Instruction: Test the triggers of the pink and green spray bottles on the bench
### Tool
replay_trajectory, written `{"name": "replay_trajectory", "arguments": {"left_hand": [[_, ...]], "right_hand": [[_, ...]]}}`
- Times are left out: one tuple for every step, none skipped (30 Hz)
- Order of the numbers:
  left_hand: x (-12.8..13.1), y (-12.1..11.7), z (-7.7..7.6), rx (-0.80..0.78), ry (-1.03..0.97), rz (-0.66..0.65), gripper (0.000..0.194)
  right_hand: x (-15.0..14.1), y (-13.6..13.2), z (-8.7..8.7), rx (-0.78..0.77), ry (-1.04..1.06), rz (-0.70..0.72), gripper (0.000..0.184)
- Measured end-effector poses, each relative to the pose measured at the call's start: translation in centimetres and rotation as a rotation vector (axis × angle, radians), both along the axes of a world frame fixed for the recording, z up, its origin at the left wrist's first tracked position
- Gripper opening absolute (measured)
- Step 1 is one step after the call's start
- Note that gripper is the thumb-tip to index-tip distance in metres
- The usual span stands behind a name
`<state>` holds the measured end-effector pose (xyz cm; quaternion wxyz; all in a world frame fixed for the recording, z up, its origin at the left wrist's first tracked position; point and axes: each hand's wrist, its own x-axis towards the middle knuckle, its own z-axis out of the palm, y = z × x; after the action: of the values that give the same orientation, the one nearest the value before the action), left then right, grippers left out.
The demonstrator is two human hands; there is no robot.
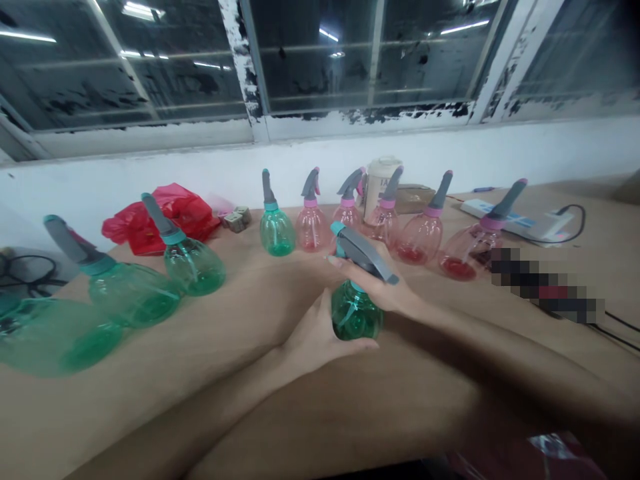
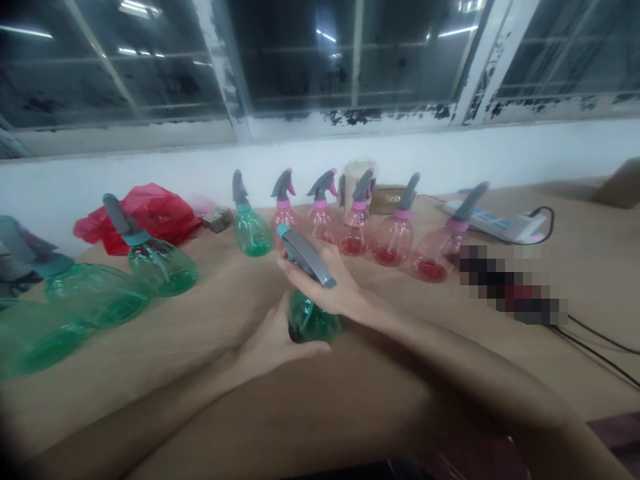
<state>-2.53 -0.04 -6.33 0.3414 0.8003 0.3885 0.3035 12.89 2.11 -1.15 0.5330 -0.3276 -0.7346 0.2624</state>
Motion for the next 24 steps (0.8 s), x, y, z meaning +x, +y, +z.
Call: {"name": "replay_trajectory", "arguments": {"left_hand": [[0.00, 0.00, -0.01, 0.001, 0.000, -0.005, 0.078], [0.00, -0.01, -0.01, 0.003, 0.002, -0.006, 0.078], [0.01, -0.02, 0.01, 0.006, 0.005, -0.006, 0.078], [0.02, -0.03, 0.05, 0.008, 0.007, -0.007, 0.078], [0.03, -0.05, 0.09, 0.006, 0.011, -0.006, 0.078], [0.03, -0.07, 0.14, 0.002, 0.015, -0.004, 0.079], [0.04, -0.08, 0.18, -0.004, 0.018, 0.001, 0.079], [0.04, -0.09, 0.22, -0.008, 0.020, 0.004, 0.079], [0.03, -0.09, 0.24, -0.009, 0.022, 0.005, 0.079], [0.03, -0.09, 0.26, -0.009, 0.024, 0.005, 0.079], [0.02, -0.08, 0.27, -0.009, 0.028, 0.006, 0.079], [0.01, -0.08, 0.28, -0.009, 0.031, 0.004, 0.079], [0.01, -0.08, 0.29, -0.011, 0.033, 0.004, 0.079], [0.00, -0.08, 0.29, -0.014, 0.032, 0.001, 0.080], [0.00, -0.09, 0.29, -0.017, 0.029, -0.002, 0.080], [0.00, -0.09, 0.29, -0.017, 0.024, -0.005, 0.079], [0.00, -0.10, 0.28, -0.016, 0.019, -0.008, 0.078], [-0.01, -0.09, 0.26, -0.016, 0.018, -0.008, 0.077], [-0.02, -0.09, 0.24, -0.016, 0.018, -0.004, 0.076], [-0.04, -0.07, 0.22, -0.016, 0.022, 0.001, 0.075], [-0.05, -0.05, 0.19, -0.016, 0.027, 0.004, 0.075], [-0.07, -0.03, 0.18, -0.016, 0.030, 0.004, 0.076], [-0.07, -0.02, 0.17, -0.015, 0.031, 0.002, 0.078], [-0.05, -0.01, 0.17, -0.013, 0.030, -0.003, 0.080]], "right_hand": [[0.00, 0.03, 0.02, 0.008, -0.008, -0.008, 0.004], [-0.01, 0.04, 0.02, 0.014, -0.013, -0.019, 0.003], [-0.01, 0.05, 0.02, 0.017, -0.018, -0.031, 0.004], [-0.01, 0.05, 0.01, 0.017, -0.022, -0.043, 0.006], [-0.01, 0.04, 0.01, 0.014, -0.026, -0.049, 0.008], [0.01, 0.03, 0.02, 0.010, -0.030, -0.051, 0.010], [0.02, 0.03, 0.04, 0.007, -0.032, -0.047, 0.012], [0.04, 0.03, 0.07, 0.003, -0.032, -0.036, 0.013], [0.07, 0.04, 0.10, 0.000, -0.031, -0.018, 0.013], [0.09, 0.05, 0.14, 0.000, -0.028, 0.001, 0.012], [0.11, 0.06, 0.17, -0.002, -0.024, 0.017, 0.011], [0.12, 0.07, 0.18, -0.008, -0.019, 0.031, 0.011], [0.13, 0.07, 0.17, -0.019, -0.012, 0.042, 0.012], [0.13, 0.06, 0.15, -0.032, -0.006, 0.049, 0.014], [0.12, 0.05, 0.11, -0.043, 0.003, 0.051, 0.015], [0.10, 0.03, 0.06, -0.052, 0.013, 0.050, 0.016], [0.09, 0.01, 0.02, -0.056, 0.024, 0.048, 0.016], [0.07, -0.01, -0.02, -0.056, 0.032, 0.045, 0.016], [0.05, -0.05, -0.04, -0.057, 0.037, 0.042, 0.016], [0.03, -0.09, -0.04, -0.059, 0.039, 0.041, 0.017], [0.01, -0.15, 0.00, -0.062, 0.039, 0.038, 0.017], [0.00, -0.22, 0.08, -0.066, 0.039, 0.036, 0.018], [-0.02, -0.30, 0.18, -0.070, 0.043, 0.032, 0.019], [-0.03, -0.38, 0.29, -0.073, 0.052, 0.030, 0.020]]}}
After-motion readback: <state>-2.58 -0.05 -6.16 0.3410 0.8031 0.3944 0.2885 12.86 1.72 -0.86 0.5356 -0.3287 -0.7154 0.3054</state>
